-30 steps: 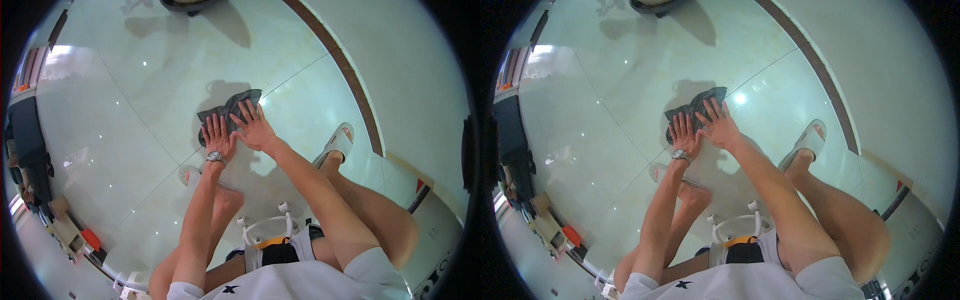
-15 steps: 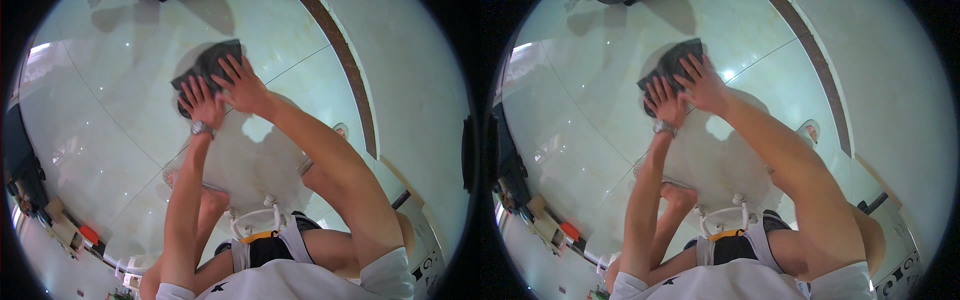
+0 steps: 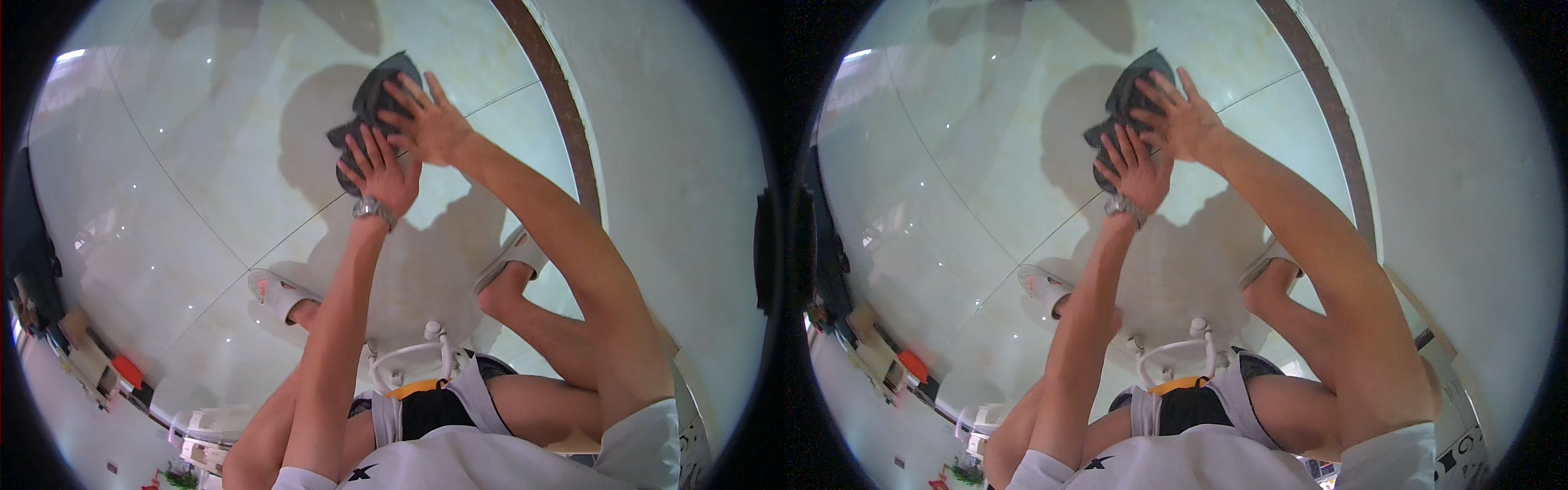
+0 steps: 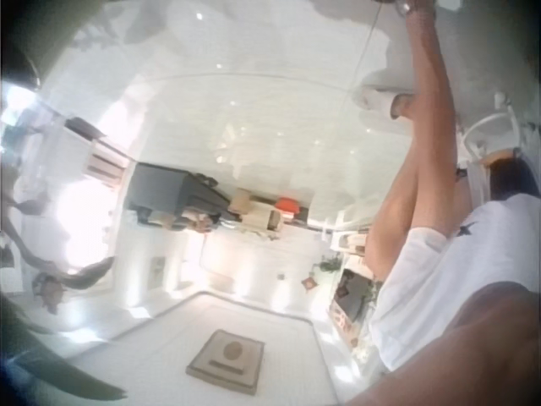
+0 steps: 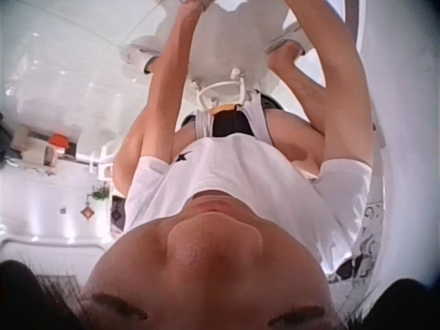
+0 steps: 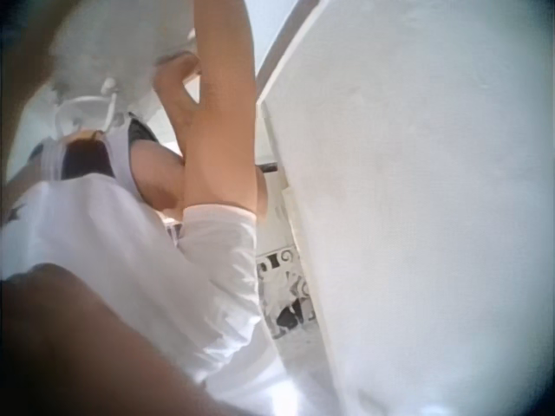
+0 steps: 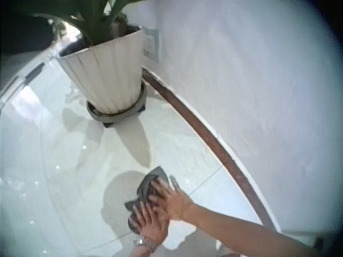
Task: The person washes a cloth in a red bucket of water, wrings it out by hand, and wipes the tiled floor around plant pots and thermos containers.
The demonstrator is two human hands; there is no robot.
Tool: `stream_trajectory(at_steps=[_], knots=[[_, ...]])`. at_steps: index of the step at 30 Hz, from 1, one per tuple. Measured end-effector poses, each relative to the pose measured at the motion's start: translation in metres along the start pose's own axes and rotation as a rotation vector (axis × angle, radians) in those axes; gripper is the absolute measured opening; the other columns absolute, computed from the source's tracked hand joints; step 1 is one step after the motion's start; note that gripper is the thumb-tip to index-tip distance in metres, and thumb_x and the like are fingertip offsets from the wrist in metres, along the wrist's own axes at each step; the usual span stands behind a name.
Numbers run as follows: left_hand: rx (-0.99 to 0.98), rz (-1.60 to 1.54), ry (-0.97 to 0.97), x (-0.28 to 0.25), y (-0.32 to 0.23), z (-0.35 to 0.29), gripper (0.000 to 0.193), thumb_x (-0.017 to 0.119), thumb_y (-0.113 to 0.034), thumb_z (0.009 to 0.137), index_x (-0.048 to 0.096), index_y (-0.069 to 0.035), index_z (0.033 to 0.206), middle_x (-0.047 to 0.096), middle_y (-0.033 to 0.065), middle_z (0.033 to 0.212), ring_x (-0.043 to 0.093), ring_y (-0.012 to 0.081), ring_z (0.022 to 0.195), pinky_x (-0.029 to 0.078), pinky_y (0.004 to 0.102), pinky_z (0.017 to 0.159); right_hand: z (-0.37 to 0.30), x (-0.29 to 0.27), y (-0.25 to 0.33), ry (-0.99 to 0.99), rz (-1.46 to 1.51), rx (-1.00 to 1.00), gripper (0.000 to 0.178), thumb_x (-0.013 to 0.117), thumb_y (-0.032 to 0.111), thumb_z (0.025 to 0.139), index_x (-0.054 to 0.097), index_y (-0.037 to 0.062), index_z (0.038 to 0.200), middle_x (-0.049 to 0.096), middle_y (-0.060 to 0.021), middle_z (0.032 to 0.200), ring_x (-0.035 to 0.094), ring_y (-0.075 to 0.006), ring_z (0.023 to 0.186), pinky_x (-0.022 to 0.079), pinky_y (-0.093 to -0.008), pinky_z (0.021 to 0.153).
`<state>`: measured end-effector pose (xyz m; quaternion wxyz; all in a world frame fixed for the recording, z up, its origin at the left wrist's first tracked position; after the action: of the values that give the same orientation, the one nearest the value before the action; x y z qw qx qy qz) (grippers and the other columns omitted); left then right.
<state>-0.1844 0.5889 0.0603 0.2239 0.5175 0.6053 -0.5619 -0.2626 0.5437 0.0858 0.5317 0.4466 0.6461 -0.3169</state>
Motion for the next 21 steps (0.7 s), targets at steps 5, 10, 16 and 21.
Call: stream_trajectory(at_steps=[5, 10, 16, 21], knots=[[0.05, 0.202, -0.056, 0.008, 0.006, 0.004, 0.083, 0.041, -0.05, 0.091, 0.015, 0.005, 0.147, 0.004, 0.0217, 0.157, -0.006, 0.0454, 0.144, -0.003, 0.0692, 0.106, 0.006, -0.013, 0.006, -0.065, 0.067, 0.028, 0.047, 0.044, 0.043, 0.094, 0.056, 0.0128, 0.128, 0.029, -0.0145, 0.151, 0.017, -0.0355, 0.142, 0.007, -0.0602, 0.113], [0.06, -0.031, 0.004, 0.033, -0.013, -0.063, 0.079, 0.043, -0.046, 0.09, 0.022, 0.005, 0.146, 0.007, 0.0204, 0.157, -0.004, 0.0439, 0.144, -0.006, 0.0665, 0.108, -0.042, 0.001, 0.025, -0.007, 0.222, -0.029, 0.046, 0.051, 0.038, 0.091, 0.058, 0.0033, 0.12, 0.034, -0.0215, 0.146, 0.021, -0.0378, 0.14, 0.01, -0.0544, 0.115], [0.029, -0.11, -0.01, 0.013, -0.012, -0.044, 0.076, 0.043, -0.045, 0.091, 0.025, 0.005, 0.145, 0.011, 0.0223, 0.156, -0.001, 0.0443, 0.144, -0.008, 0.0675, 0.106, -0.011, -0.009, 0.026, -0.088, 0.201, -0.171, 0.06, 0.05, 0.041, 0.09, 0.045, 0.005, 0.137, 0.031, -0.0174, 0.15, 0.018, -0.0334, 0.143, 0.011, -0.0486, 0.117], [0.076, 0.157, -0.131, -0.003, 0.018, 0.017, 0.077, 0.042, -0.052, 0.092, 0.025, 0.0, 0.146, 0.015, 0.0176, 0.156, 0.008, 0.0412, 0.144, 0.004, 0.0701, 0.106, 0.058, -0.018, 0.005, -0.179, 0.103, -0.256, 0.059, 0.042, 0.045, 0.094, 0.038, 0.0137, 0.144, 0.03, -0.0104, 0.153, 0.019, -0.0283, 0.144, 0.01, -0.0485, 0.117]])
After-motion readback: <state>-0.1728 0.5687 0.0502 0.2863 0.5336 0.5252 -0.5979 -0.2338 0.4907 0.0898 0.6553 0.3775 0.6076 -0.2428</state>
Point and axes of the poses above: each hand's wrist, its own z-axis towards the middle knuckle, its own x-axis out of the palm, y = z × x, the point moved 10 cm from there along z, towards the middle knuckle
